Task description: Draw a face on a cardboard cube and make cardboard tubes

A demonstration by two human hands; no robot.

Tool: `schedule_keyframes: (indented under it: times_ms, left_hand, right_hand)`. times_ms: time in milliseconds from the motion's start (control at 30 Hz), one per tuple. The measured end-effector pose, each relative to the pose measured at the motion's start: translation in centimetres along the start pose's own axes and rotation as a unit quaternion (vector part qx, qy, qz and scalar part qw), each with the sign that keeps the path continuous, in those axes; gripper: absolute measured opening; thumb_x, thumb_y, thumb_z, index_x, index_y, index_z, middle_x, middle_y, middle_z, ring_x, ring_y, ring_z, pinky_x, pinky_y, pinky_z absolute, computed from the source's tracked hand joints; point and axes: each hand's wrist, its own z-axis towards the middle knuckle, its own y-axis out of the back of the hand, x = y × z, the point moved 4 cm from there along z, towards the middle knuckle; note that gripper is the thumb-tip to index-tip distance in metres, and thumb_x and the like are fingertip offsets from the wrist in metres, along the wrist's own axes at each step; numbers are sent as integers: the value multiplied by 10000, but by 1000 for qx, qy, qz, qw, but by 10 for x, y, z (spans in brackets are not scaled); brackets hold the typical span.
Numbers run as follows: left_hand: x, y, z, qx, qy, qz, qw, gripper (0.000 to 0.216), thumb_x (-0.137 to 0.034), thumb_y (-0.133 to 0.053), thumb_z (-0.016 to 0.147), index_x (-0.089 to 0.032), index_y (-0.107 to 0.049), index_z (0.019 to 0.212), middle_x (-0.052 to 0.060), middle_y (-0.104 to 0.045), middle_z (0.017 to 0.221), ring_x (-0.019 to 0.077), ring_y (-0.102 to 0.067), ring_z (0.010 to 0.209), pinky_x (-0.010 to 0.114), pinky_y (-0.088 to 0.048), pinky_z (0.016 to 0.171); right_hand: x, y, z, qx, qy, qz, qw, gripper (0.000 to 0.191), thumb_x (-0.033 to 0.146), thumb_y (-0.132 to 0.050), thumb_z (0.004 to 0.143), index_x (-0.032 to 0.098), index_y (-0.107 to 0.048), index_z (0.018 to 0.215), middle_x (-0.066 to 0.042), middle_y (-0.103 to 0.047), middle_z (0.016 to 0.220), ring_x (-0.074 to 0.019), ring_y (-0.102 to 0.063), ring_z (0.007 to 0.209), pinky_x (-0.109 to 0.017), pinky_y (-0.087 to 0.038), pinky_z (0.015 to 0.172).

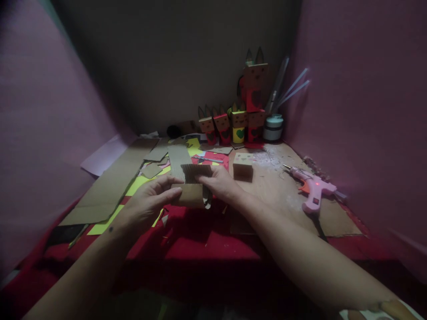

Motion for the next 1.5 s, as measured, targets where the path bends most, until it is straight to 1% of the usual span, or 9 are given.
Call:
schedule_keyframes:
  times_ms: [200, 333, 567, 767, 967, 1133, 1233, 1367, 1500]
  left_hand:
    - [6, -2, -1, 2, 25, -37, 999, 301, -301, -792, 631, -136, -614, 809, 0, -607, 668, 102, -551, 550, 217, -440, 498]
    - [8, 0, -2, 5, 36, -5, 999, 222, -294, -759, 654, -137, -618, 723, -26, -531, 562, 65, -458, 437, 198, -343, 399]
    - [2, -1, -4, -43, 24, -7, 999, 128, -121, -653, 576, -165, -575, 667, -28, -493, 524, 68, -396, 410, 223, -267, 381]
    - [0, -5, -8, -56, 30, -45, 997, 339, -82, -627, 534, -143, -582, 865, -36, -517, 508, 86, -439, 408, 230, -315, 407]
    - [12, -2, -10, -55, 48, -53, 996, 447, -236, -759, 636, -106, -624, 1041, 43, -647, 766, 109, -565, 566, 220, -400, 469]
    - [16, -3, -12, -53, 16, -66, 996, 467, -201, -783, 635, -122, -598, 1057, 31, -646, 758, 94, -538, 548, 214, -395, 475]
    - [5, -3, -15, -94, -47, -46, 993, 429, -139, -715, 676, -127, -569, 1079, -5, -634, 696, 80, -501, 536, 199, -382, 491]
    - [-6, -1, -16, -165, -135, 6, 977, 375, -137, -630, 765, -151, -519, 1123, 4, -660, 778, 110, -571, 639, 219, -453, 586]
    - [-1, -7, -8, -153, -163, 6, 975, 354, -162, -595, 814, -164, -485, 1150, 9, -658, 829, 131, -617, 718, 251, -508, 688]
  right_hand:
    - [2, -6, -4, 35, -14, 50, 998, 210, 286, -721, 707, 213, -782, 893, -40, -764, 848, -207, -686, 846, -397, -522, 831]
    - [3, -13, -7, 60, -40, 44, 996, 238, 266, -741, 675, 220, -788, 903, -54, -771, 862, -227, -702, 840, -427, -548, 804]
    - [18, -19, -10, 155, 7, -33, 987, 249, 199, -661, 748, 280, -778, 952, -20, -770, 979, -204, -698, 964, -422, -514, 944]
    - [17, -8, -22, 170, 33, -104, 979, 323, 141, -613, 800, 320, -751, 1031, -10, -749, 1074, -208, -661, 1080, -407, -502, 968]
    - [12, -9, -30, 191, 110, -185, 958, 398, 112, -598, 808, 317, -717, 1127, -21, -721, 1125, -212, -658, 1041, -393, -490, 949]
    - [15, -9, -30, 227, 79, -210, 948, 711, -34, -520, 666, 360, -635, 1246, 10, -646, 1271, -220, -568, 1189, -407, -420, 1035]
    - [20, 2, -25, 149, 59, -113, 981, 734, 18, -588, 602, 323, -596, 1270, -21, -609, 1302, -231, -562, 1162, -377, -479, 943]
    - [27, 16, -24, -64, 69, -62, 994, 161, 190, -633, 711, 200, -687, 863, -17, -651, 837, -137, -571, 726, -262, -474, 638]
    - [17, 4, -28, -37, -18, -51, 998, 191, 357, -699, 750, 172, -662, 718, 41, -538, 537, -74, -421, 449, -224, -328, 441]
